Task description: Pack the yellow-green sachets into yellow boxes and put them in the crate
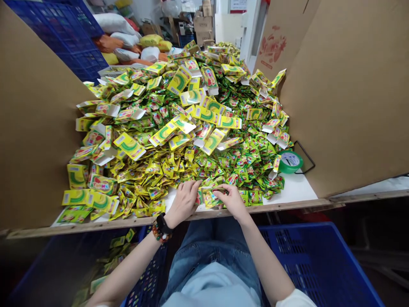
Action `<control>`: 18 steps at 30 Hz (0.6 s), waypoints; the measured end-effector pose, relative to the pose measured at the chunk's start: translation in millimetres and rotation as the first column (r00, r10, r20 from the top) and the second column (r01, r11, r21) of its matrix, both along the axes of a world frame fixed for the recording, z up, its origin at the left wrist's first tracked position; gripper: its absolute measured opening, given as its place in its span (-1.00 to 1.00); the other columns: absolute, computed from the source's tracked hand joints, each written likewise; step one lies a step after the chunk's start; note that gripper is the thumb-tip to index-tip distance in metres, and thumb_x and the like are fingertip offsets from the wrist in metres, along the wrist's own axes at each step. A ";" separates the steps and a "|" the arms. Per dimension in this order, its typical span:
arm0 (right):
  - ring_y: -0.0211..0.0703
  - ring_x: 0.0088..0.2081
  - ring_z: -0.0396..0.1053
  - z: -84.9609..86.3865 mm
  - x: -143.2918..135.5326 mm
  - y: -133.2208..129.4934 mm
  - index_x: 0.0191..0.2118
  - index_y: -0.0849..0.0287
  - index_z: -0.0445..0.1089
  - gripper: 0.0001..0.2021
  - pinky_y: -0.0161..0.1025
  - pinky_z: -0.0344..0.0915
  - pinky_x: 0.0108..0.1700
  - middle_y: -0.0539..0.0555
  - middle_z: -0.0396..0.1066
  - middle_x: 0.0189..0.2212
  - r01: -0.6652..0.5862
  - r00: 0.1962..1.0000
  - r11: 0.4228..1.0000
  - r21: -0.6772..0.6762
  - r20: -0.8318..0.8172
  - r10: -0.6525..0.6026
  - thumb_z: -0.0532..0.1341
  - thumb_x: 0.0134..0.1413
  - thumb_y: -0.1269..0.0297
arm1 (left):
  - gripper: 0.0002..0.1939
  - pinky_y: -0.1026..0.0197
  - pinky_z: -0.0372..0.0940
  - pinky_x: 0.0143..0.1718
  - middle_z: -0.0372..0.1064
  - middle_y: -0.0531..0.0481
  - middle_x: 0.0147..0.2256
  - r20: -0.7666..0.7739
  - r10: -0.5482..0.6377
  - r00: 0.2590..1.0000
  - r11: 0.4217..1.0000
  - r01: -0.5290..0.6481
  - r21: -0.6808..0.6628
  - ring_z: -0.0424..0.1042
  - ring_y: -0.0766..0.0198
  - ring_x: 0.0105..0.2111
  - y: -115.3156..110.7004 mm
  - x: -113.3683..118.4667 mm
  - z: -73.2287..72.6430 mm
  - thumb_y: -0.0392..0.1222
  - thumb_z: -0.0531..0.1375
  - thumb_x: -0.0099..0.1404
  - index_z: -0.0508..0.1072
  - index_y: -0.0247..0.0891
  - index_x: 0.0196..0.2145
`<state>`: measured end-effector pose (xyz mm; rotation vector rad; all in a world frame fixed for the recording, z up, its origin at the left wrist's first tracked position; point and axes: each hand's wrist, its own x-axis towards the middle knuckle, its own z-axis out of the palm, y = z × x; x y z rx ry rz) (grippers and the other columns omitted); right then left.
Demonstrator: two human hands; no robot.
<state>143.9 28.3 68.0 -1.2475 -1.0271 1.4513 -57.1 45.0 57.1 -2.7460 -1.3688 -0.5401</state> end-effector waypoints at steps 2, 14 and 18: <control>-0.24 -0.62 0.33 1.6 0.9 1.8 -0.35 0.17 0.52 -0.75 -0.31 0.32 -0.68 -0.01 0.44 -0.54 0.000 0.993 1.000 0.029 0.115 -0.004 0.36 -0.15 0.11 | -0.35 -0.05 0.24 -0.05 0.32 -0.24 -0.04 0.002 -0.017 1.000 0.999 0.017 -0.036 0.31 -0.04 -0.04 -3.8 1.9 0.3 -0.39 0.12 0.07 0.21 -0.29 0.16; -0.03 -0.21 0.47 21.1 -21.1 -25.4 -0.20 0.13 0.48 -0.84 -0.17 0.38 -0.18 0.13 0.48 -0.25 -0.193 0.609 0.894 0.405 0.764 -0.214 0.17 0.15 0.37 | -0.48 0.09 0.36 -0.24 0.42 -0.15 -0.23 0.346 0.085 0.934 0.995 -0.101 0.028 0.42 0.06 -0.24 -31.6 24.3 -30.4 -0.36 0.18 0.03 0.29 -0.30 0.00; -0.02 -0.27 0.48 21.6 -24.6 -21.9 -0.03 0.11 0.45 -0.70 -0.17 0.35 -0.26 0.13 0.49 -0.21 -0.226 0.458 0.915 0.334 0.865 -0.203 0.22 0.10 0.42 | -0.56 0.10 0.37 -0.22 0.42 -0.14 -0.22 0.458 0.163 0.874 0.978 -0.204 0.040 0.44 0.10 -0.23 -38.8 43.3 -44.5 -0.35 0.17 0.12 0.30 -0.29 -0.01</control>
